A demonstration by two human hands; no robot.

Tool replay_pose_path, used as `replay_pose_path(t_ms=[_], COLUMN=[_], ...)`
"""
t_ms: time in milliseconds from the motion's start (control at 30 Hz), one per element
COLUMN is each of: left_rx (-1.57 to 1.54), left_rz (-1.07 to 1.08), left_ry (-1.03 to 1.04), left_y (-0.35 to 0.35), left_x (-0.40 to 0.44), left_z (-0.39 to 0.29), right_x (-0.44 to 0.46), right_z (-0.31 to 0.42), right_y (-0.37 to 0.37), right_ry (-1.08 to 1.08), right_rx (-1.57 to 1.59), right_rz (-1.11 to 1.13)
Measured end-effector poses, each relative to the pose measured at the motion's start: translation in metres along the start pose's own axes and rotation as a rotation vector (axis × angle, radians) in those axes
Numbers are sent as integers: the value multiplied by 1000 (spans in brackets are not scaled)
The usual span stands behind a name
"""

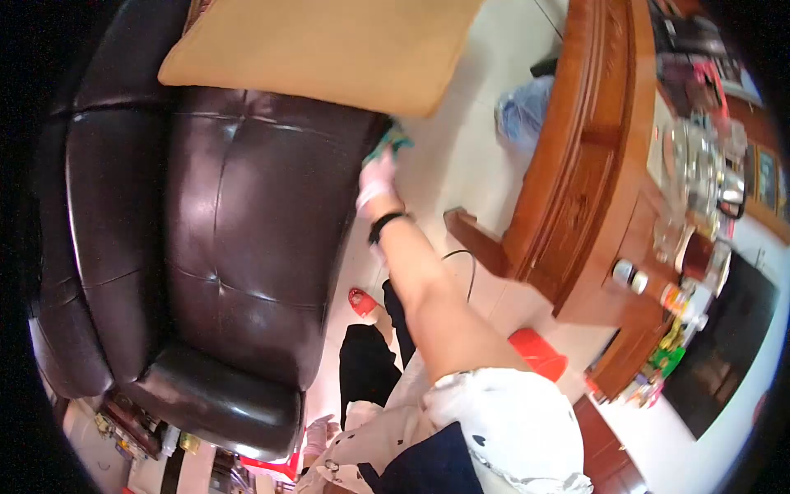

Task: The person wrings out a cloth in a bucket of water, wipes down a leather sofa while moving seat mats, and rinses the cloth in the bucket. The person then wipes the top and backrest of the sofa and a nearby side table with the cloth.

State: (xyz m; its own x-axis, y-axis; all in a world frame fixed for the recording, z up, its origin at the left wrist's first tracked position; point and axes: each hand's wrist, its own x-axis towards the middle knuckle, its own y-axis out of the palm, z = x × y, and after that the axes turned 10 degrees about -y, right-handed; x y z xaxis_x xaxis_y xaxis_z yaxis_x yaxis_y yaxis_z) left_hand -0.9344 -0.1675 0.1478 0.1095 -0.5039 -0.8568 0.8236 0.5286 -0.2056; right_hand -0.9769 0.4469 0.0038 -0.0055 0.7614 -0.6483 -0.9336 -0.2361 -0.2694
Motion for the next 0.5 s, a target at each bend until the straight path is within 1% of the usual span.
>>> replay_pose_path(t_ms=[33,100,133,167,233,267,333,367,400,433,467,500], left_rx=[-13,-25,54,-43,74,146,288,336,314,285,285,248], left_rz=[-87,-177,-204,-155,-141,-148,-168,-235,-269,-302,-317,-379], left_ry=[83,174,205,222,294,300,341,363,384,403,473,478], left_y=[-8,-27,-49,-55,-61,-71,-90,-101,-103,-104,-114,-104], left_x=[0,4,11,2,-27,-29,-42,-38,-41,-46,-47,-59], left_z=[1,-2,-5,-2,-8,-8,-19,-25,-38,-48,-56,-68], right_x=[-39,-110,-142,-168,-199,-205,-189,-166,-137,-92,-48,-5], right_z=[-33,-116,-151,-183,-238,-249,-271,-277,-281,-277,-272,-268], right_y=[2,2,-8,-14,-23,-28,-34,-39,-45,-52,-59,-66], right_ry=[-50,-7,68,178,417,534,710,727,692,600,507,415], right_rx=[-58,-147,-138,-100,28,109,286,369,452,527,609,694], right_rz=[36,159,193,224,244,227,168,133,100,75,55,40])
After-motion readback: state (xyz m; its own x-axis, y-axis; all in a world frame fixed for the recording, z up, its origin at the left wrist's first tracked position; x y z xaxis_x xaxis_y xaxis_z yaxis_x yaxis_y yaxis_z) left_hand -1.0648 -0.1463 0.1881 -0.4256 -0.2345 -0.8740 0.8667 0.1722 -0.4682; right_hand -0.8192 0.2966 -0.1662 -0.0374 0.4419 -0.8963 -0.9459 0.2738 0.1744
